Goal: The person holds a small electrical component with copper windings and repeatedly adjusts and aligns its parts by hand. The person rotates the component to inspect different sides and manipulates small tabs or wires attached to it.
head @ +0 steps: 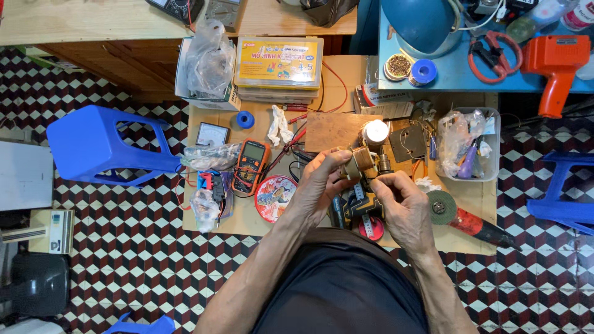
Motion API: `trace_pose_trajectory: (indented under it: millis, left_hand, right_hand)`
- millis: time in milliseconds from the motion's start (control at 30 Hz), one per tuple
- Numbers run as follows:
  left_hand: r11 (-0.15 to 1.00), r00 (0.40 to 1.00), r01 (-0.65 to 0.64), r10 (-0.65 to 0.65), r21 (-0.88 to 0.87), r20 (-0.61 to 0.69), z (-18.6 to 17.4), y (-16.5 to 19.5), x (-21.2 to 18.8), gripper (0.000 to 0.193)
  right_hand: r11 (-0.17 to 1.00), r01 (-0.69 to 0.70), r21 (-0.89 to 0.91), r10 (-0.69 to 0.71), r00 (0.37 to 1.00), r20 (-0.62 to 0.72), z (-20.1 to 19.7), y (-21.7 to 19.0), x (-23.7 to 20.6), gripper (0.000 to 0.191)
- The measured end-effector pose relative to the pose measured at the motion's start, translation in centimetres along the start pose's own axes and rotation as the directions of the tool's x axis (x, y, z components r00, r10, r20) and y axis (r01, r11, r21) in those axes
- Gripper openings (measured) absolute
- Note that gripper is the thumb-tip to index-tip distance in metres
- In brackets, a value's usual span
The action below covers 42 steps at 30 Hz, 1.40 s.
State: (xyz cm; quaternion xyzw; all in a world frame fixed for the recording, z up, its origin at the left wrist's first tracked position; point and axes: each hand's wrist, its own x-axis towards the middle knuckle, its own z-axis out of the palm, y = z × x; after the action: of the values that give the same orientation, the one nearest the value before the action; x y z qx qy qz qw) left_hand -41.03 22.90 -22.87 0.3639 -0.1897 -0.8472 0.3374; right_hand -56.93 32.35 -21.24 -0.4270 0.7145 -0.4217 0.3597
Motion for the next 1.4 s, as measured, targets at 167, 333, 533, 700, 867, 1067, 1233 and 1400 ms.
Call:
trace_pose_trajectory:
  millis: [167,333,533,700,867,1067,1233,1400]
  left_hand:
    - [1.000,0.996,0.026,-0.025,-0.010,0.090,1.2,1.4,-2.1,0.055]
    - [0.996,0.968,0.057,-0.071,0.065,0.241,1.2,4.0,-3.9,0.064]
    - [0.892,0.946,-0.046,-0.105,0.449,0.305,1.0,4.3,-5.0,0.066]
    - [0.894,0.950,-0.037,-0.107,0.447,0.292,0.5,3.4,-4.8,0.065]
    - [0.907,0.955,-0.053,-0.076,0.418,0.286,0.0,2.7,-4.2,0.065]
    - [0.929,0.950,-0.056,-0.063,0.366,0.305,-0.1,2.0,-3.6,0.066]
    - [0.882,0.963,-0.124,-0.003,0.455,0.269,0.1,1.8,-3.3,0.063]
    - [0.863,0.975,-0.190,0.109,0.468,0.196,0.7,1.7,-2.1,0.061]
  right_hand:
    - [0.999,0.022,0.045,-0.025,0.997,0.071,-0.9,-0.3,0.2,0.020]
    - [0.994,0.104,0.026,-0.107,0.980,0.168,-2.5,-2.1,1.7,0.020]
    - [0.974,0.225,0.021,-0.224,0.948,0.224,-3.8,-5.1,3.2,0.019]
    - [0.933,0.344,-0.103,-0.311,0.917,0.251,-4.1,-6.7,2.6,0.016]
    - [0.920,0.354,-0.168,-0.315,0.923,0.222,-4.2,-7.6,1.7,0.017]
    - [0.908,0.361,-0.211,-0.321,0.925,0.203,-4.2,-8.5,1.3,0.016]
    - [0.887,0.395,-0.241,-0.356,0.915,0.191,-4.4,-9.3,0.8,0.015]
    - [0.879,0.403,-0.256,-0.374,0.914,0.158,-4.4,-9.6,-0.6,0.012]
